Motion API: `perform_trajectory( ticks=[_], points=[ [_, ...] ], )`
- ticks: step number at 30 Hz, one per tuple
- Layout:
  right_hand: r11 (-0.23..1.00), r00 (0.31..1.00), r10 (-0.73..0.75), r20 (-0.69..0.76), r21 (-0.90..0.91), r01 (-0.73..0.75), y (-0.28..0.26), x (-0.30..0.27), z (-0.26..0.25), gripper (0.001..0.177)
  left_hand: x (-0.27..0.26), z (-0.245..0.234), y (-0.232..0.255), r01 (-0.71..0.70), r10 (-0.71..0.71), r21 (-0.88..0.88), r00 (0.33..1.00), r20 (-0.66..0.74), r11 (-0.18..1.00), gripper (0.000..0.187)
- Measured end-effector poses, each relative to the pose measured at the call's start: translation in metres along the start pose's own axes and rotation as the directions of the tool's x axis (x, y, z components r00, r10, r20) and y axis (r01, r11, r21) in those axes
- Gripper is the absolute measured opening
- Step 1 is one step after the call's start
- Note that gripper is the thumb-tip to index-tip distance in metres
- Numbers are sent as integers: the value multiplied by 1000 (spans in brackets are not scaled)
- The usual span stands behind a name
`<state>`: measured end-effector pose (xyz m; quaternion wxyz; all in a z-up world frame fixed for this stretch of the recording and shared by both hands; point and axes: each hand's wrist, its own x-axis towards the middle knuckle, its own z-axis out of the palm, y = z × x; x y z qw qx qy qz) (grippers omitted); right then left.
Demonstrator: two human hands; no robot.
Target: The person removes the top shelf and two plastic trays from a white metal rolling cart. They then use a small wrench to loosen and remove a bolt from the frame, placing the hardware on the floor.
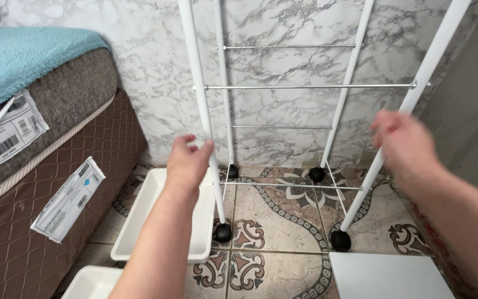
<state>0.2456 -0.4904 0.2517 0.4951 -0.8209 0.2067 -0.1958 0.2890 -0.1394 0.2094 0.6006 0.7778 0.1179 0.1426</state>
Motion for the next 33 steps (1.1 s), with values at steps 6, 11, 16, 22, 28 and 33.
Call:
perform_trajectory(
  ticks=[6,11,16,22,28,33],
  points=[
    [971,893,-233,-384,-142,192,-15,75,-47,33,52,14,59,-258,259,22,964,-55,966,65],
    [944,928,-327,-179,-95,314,-6,125,-48,37,63,26,97,-246,246,-20,969,-1,969,61],
    [970,963,-240,-122,-48,236,-19,104,-49,34,63,24,102,-169,170,23,985,-32,985,61],
    [940,966,-240,-98,-272,206,-25,87,-62,31,72,27,108,-186,187,25,982,-17,982,68],
    [867,959,-271,-78,-452,209,9,146,-59,35,132,31,86,-244,246,93,969,-3,965,55],
    [806,979,-195,-50,-578,131,13,169,-48,44,214,29,64,-434,500,442,865,-39,785,52]
  ],
)
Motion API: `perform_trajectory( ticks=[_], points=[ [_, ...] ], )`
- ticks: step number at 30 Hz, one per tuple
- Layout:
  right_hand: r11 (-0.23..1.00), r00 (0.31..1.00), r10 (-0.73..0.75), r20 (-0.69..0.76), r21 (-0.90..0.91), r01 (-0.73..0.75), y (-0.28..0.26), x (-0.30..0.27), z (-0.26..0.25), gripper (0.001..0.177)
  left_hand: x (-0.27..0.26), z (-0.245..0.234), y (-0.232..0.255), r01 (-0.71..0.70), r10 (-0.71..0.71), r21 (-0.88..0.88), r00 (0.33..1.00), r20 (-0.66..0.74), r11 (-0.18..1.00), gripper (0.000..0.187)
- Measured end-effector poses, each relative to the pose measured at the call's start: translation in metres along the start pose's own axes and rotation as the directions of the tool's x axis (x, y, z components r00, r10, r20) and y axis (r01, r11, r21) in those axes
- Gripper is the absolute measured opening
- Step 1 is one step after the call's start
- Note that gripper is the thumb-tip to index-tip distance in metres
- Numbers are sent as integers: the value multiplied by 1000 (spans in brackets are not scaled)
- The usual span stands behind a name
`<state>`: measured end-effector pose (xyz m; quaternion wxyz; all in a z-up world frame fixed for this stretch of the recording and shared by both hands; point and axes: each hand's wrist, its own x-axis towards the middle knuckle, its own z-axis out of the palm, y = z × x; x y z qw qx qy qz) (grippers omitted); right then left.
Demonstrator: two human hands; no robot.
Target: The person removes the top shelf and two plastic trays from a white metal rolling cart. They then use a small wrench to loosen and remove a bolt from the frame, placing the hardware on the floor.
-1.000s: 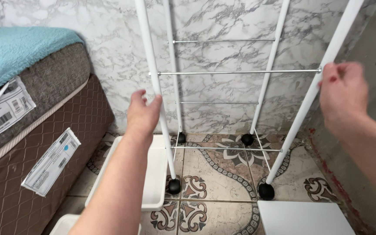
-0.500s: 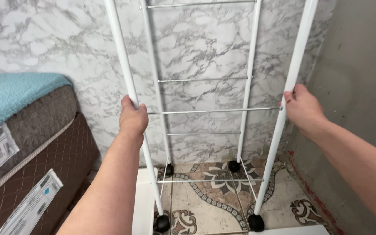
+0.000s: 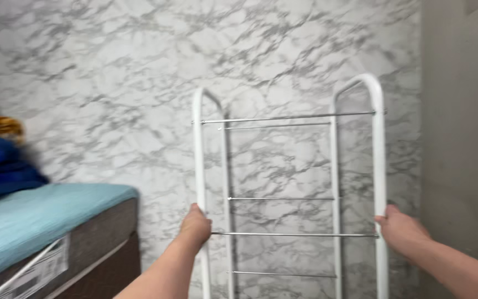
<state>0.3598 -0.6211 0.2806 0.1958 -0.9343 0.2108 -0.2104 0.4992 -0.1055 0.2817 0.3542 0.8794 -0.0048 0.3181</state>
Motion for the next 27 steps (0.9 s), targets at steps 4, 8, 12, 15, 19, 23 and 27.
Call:
perform_trajectory(
  ticks=[4,8,12,15,19,23,27],
  points=[
    [986,993,84,81,140,-95,-23,-34,-26,42,-30,-8,15,228,-221,-26,962,163,973,48],
    [977,976,104,189,165,-136,-42,-68,-58,38,-71,-47,50,313,-300,-35,931,209,949,42],
    [962,936,200,290,126,-244,-49,-72,-68,34,-82,-57,71,459,-442,7,852,281,889,45],
    [952,898,248,363,80,-295,-51,-66,-66,34,-63,-69,79,468,-480,123,807,344,875,49],
    [969,911,238,336,-18,-246,-56,-34,-97,46,7,-109,125,388,-346,-140,903,255,911,53],
    [995,996,71,48,73,-75,-99,40,-172,55,77,-147,163,396,-356,-131,901,248,909,49],
    [980,953,200,228,-57,-192,-125,58,-206,48,80,-129,153,588,-444,-262,776,448,765,26]
  ],
)
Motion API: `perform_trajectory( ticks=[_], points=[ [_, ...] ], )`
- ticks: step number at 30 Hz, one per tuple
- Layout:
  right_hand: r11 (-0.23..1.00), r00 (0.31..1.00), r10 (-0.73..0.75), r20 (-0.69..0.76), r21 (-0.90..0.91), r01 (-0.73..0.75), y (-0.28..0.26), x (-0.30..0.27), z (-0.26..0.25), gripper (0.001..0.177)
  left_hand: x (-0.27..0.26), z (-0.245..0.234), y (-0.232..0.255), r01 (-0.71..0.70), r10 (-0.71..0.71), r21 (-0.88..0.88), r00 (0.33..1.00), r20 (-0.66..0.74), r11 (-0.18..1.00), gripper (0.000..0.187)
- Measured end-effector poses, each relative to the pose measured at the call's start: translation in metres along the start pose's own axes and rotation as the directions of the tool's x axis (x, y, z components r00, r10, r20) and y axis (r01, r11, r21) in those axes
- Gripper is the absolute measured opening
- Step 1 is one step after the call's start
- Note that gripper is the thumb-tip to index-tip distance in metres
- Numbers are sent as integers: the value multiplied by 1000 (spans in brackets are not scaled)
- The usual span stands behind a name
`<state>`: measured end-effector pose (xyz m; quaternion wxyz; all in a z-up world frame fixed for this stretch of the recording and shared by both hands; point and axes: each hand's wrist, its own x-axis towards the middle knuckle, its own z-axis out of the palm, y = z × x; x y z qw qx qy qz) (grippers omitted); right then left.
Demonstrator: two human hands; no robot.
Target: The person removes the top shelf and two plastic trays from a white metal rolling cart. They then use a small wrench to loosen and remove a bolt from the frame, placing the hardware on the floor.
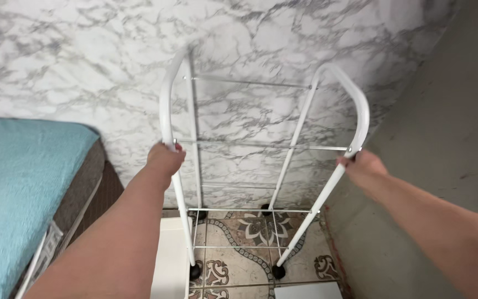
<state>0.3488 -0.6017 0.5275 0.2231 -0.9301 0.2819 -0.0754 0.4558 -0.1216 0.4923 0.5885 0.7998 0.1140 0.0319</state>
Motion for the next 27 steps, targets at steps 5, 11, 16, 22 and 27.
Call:
perform_trajectory(
  ticks=[5,11,16,22,27],
  points=[
    [925,908,351,231,69,-375,-23,-40,-12,43,16,18,-19,133,-130,197,991,-29,971,19],
    [953,939,301,164,-27,-300,-26,-42,-11,42,12,15,-12,266,-273,134,961,42,955,18],
    [956,941,293,167,-23,-293,-37,-59,-17,40,-6,6,17,403,-407,140,913,2,904,19],
    [962,949,270,162,-4,-273,-35,-61,-16,38,-19,4,24,444,-446,94,895,6,891,18],
    [943,925,328,190,-12,-332,-35,-57,-19,41,-19,6,20,482,-481,84,876,-25,872,23]
  ],
)
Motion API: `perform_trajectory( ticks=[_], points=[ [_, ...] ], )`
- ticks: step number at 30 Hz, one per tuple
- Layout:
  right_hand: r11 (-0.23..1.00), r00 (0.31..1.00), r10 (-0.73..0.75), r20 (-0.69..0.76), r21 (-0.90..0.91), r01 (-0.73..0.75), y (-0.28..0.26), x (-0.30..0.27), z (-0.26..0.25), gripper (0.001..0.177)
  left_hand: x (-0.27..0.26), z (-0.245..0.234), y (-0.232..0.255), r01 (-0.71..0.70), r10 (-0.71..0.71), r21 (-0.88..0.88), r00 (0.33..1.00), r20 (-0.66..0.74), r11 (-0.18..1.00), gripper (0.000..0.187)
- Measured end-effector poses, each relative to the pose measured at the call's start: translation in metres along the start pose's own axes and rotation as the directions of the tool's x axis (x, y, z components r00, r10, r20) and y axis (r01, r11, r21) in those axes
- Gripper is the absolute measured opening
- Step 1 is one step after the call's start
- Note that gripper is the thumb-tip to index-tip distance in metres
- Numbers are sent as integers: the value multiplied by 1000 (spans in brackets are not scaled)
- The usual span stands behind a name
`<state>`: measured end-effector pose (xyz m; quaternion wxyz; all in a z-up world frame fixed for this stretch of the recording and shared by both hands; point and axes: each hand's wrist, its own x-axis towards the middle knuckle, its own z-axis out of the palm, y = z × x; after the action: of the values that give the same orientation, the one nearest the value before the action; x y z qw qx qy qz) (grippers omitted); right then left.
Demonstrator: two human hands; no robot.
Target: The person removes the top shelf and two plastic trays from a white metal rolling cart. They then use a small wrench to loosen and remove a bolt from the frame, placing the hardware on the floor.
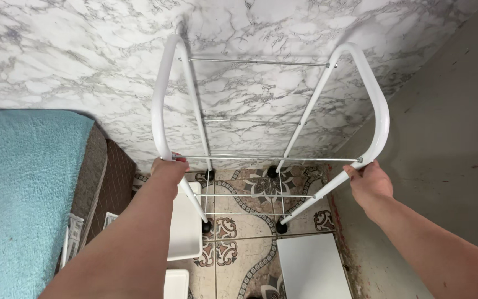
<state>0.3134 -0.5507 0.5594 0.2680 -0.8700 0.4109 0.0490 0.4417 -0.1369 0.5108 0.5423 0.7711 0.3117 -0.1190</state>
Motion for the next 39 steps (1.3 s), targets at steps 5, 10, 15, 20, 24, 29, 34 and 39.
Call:
perform_trajectory(
  ticks=[5,10,15,20,24,29,34,39],
  points=[
    [973,970,155,187,143,-183,1,6,-17,44,-42,-8,15,-3,2,-17,998,-68,1000,49],
    [954,971,-235,36,200,223,-1,5,-53,51,-109,-28,68,-114,156,206,966,-204,972,79],
    [968,966,-217,139,157,194,-26,-2,-85,41,-135,-34,93,-147,233,343,946,-225,928,81],
    [970,960,-231,158,109,216,-32,-9,-90,32,-142,-38,77,-115,146,274,984,-98,955,87],
    [969,958,-228,172,136,206,-27,-16,-90,33,-152,-30,46,-2,15,270,999,-47,963,97],
    [955,959,-262,104,169,243,-17,-31,-84,33,-167,-5,-8,-39,33,147,999,43,988,84],
    [959,966,-247,80,163,232,-4,-54,-79,30,-208,29,-25,-145,154,-176,987,36,974,77],
    [963,968,-246,42,121,239,15,-82,-78,31,-236,34,-33,-44,73,-104,953,295,994,49]
  ],
)
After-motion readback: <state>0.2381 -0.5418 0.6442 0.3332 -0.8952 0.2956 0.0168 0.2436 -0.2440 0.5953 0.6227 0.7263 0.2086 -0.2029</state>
